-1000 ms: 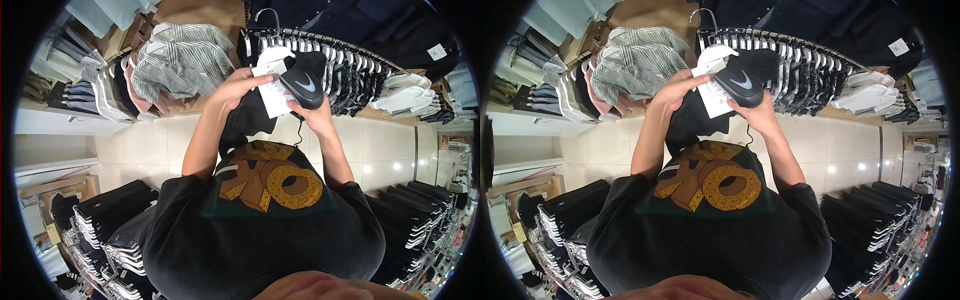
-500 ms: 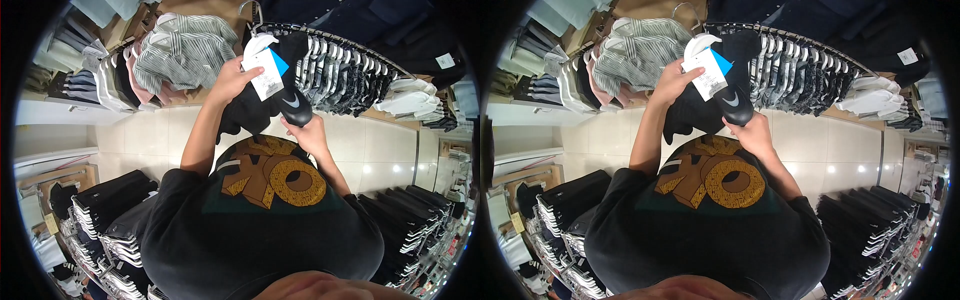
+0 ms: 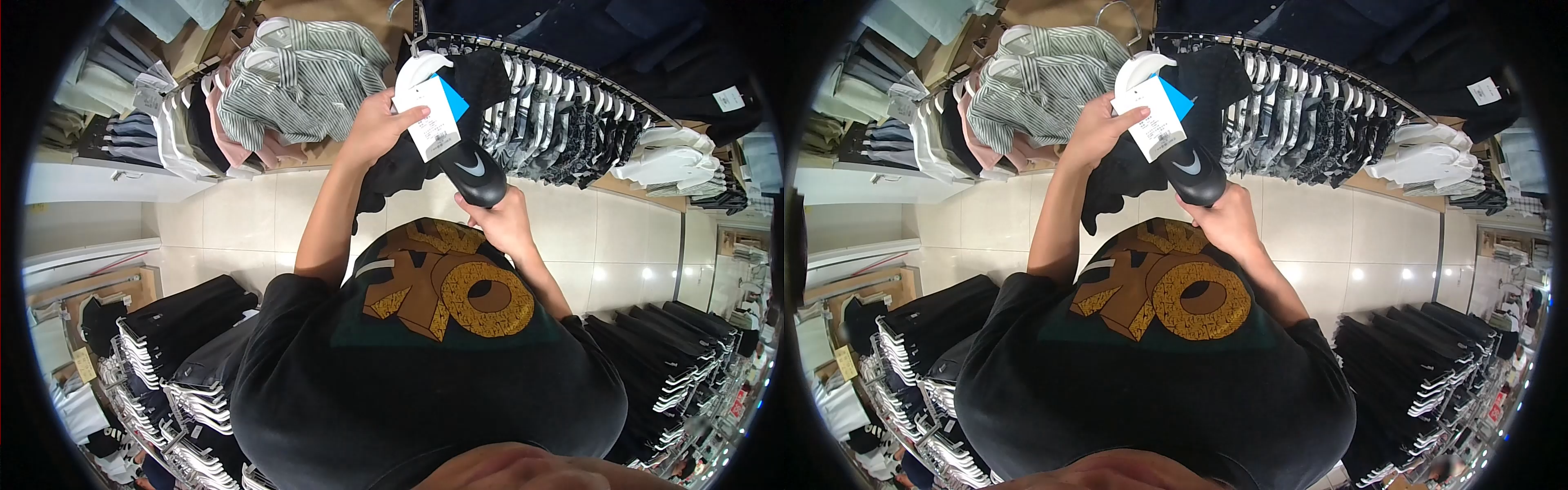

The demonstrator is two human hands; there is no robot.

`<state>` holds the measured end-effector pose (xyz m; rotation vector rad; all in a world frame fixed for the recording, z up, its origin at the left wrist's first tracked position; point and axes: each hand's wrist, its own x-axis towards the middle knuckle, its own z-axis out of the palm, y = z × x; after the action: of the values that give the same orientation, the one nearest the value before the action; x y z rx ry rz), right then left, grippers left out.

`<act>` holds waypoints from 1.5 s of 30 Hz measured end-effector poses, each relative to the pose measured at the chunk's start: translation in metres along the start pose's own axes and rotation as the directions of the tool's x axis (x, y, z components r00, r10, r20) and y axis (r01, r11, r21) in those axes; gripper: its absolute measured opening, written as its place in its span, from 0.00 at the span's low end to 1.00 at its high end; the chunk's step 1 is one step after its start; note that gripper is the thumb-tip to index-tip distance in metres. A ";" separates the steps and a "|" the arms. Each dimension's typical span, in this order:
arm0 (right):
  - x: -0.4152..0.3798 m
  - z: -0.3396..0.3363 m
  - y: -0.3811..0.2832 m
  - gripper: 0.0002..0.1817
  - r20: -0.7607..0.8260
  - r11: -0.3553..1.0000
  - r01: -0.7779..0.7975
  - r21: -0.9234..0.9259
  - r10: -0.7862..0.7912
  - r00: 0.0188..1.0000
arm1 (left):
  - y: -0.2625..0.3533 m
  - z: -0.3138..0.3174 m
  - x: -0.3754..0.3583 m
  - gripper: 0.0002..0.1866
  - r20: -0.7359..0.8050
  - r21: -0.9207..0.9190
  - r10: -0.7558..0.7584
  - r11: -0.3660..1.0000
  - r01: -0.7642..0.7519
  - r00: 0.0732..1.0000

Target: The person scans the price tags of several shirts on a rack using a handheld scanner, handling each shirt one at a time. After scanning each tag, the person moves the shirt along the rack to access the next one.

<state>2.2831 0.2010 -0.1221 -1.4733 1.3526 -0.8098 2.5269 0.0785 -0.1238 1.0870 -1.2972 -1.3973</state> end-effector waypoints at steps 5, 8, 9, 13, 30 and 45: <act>-0.002 0.000 -0.002 0.14 -0.008 1.000 0.017 -0.007 -0.017 1.000 | 0.011 0.002 -0.006 0.19 -0.006 0.010 -0.047 0.999 0.047 0.999; -0.002 0.001 -0.003 0.14 -0.006 1.000 0.009 -0.011 -0.009 1.000 | 0.009 0.002 -0.005 0.19 -0.003 0.003 -0.048 0.999 0.048 0.999; -0.003 0.001 -0.004 0.14 -0.011 1.000 0.010 -0.002 -0.010 1.000 | 0.008 0.001 -0.006 0.19 -0.003 0.003 -0.048 0.999 0.048 0.999; -0.004 0.002 -0.001 0.13 -0.015 1.000 0.011 0.002 -0.011 1.000 | 0.004 -0.001 -0.006 0.20 0.008 -0.005 -0.031 0.999 0.031 0.999; 0.000 -0.139 -0.041 0.23 -0.012 0.952 0.253 0.171 -0.255 0.967 | 0.125 -0.031 -0.088 0.21 0.666 0.499 0.150 0.638 -0.586 0.730; -0.035 -0.055 -0.014 0.25 -0.040 0.991 -0.107 0.077 0.110 0.993 | -0.066 0.040 0.022 0.16 0.379 0.456 0.562 0.577 -0.677 0.735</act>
<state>2.2313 0.2231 -0.0858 -1.3193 1.4076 -0.8185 2.4804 0.0667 -0.1877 0.7145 -2.0841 -0.5682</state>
